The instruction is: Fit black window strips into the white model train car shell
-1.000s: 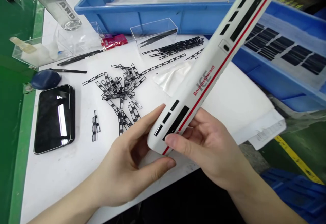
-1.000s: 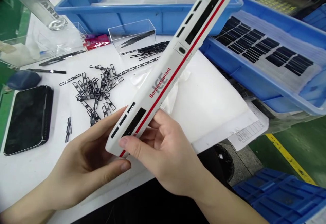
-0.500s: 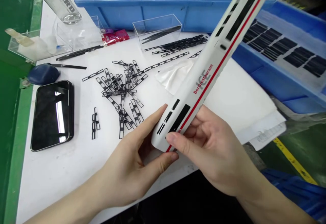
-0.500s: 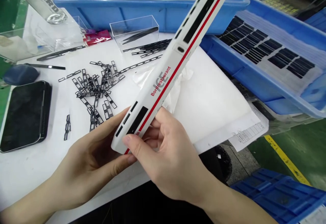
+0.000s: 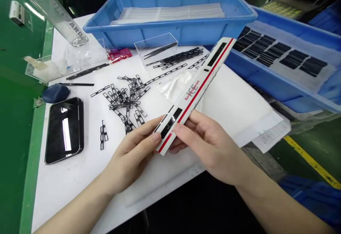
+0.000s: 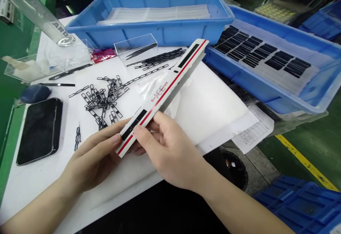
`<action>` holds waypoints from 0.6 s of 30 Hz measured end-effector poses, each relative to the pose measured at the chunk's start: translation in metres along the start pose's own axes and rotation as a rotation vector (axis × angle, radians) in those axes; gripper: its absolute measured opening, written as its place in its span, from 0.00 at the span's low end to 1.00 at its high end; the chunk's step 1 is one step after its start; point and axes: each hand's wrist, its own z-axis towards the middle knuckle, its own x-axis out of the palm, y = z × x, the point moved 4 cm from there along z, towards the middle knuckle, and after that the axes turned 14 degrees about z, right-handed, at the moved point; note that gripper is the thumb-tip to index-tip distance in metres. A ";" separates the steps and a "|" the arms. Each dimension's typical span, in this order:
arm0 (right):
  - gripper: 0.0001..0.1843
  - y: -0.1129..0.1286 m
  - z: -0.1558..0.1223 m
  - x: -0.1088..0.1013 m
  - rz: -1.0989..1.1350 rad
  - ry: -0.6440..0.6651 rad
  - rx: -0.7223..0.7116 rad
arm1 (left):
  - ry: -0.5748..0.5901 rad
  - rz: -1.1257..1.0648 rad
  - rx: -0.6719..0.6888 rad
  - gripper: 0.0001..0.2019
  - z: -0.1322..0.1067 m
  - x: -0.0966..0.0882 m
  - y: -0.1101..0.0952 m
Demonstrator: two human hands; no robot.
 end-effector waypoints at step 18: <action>0.17 0.001 -0.008 -0.007 0.151 -0.016 0.087 | 0.054 0.065 0.144 0.24 -0.001 0.011 -0.015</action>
